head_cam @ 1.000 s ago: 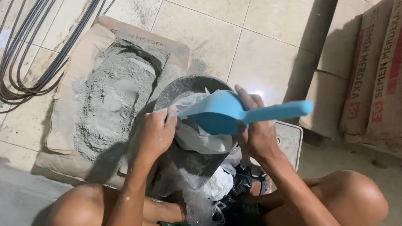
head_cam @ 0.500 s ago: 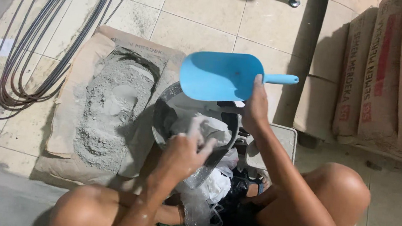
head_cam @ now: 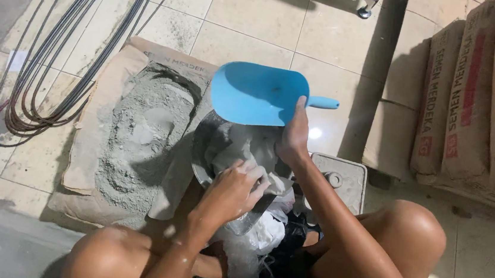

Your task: Scooping cement powder from a bag into a container using a hand scoop

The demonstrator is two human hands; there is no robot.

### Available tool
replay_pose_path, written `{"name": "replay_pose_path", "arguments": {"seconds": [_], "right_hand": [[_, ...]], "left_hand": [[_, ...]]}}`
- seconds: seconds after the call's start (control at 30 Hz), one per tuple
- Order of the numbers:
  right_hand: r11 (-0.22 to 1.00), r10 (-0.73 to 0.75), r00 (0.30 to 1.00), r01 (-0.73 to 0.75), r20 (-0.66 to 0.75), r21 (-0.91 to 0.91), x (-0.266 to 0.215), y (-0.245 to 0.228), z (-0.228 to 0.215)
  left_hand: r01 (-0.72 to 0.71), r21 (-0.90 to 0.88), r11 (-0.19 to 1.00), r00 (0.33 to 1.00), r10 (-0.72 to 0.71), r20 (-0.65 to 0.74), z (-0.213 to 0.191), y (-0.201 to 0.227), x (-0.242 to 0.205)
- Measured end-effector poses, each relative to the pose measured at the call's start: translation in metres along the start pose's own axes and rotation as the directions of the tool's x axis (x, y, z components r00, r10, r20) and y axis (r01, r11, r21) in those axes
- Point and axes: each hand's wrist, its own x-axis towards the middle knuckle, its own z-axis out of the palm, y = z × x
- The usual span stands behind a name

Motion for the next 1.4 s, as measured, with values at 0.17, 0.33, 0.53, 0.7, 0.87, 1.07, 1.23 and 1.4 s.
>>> {"name": "replay_pose_path", "arguments": {"seconds": [0.17,0.33,0.53,0.7,0.87,1.07,1.23,1.4], "right_hand": [[0.987,-0.156,0.987,0.155,-0.022,-0.048,0.010,0.009,-0.006],[0.978,-0.139,0.973,0.164,-0.185,0.127,0.006,-0.007,0.001],[0.937,-0.327,0.929,0.295,0.173,0.185,0.061,0.018,-0.067],[0.162,-0.816,0.545,0.537,0.193,-0.828,0.040,-0.003,-0.073],[0.751,-0.583,0.812,0.554,0.030,-0.359,0.007,-0.028,-0.066],[0.557,-0.680,0.731,0.568,0.060,-0.605,-0.033,-0.053,-0.019],[0.952,-0.302,0.947,0.293,-0.108,-0.088,-0.014,-0.014,-0.036],[0.986,-0.139,0.990,0.142,-0.039,0.092,-0.051,-0.051,-0.006]], "left_hand": [[-0.132,-0.140,0.981,0.987,0.118,-0.107,-0.067,0.038,-0.015],[-0.045,-0.243,0.969,0.998,0.057,0.041,-0.073,0.020,-0.023],[0.047,-0.286,0.957,0.998,-0.054,-0.016,-0.077,0.002,-0.032],[-0.184,-0.124,0.975,0.901,0.117,-0.417,-0.092,0.009,-0.034],[-0.157,-0.086,0.984,0.835,0.085,-0.544,-0.094,0.003,-0.027],[0.049,0.057,0.997,0.845,-0.011,-0.535,-0.068,-0.029,-0.023],[0.426,0.105,0.898,0.896,-0.404,-0.182,-0.068,-0.015,-0.018],[0.460,0.371,0.807,0.886,-0.391,-0.248,-0.041,-0.022,-0.009]]}}
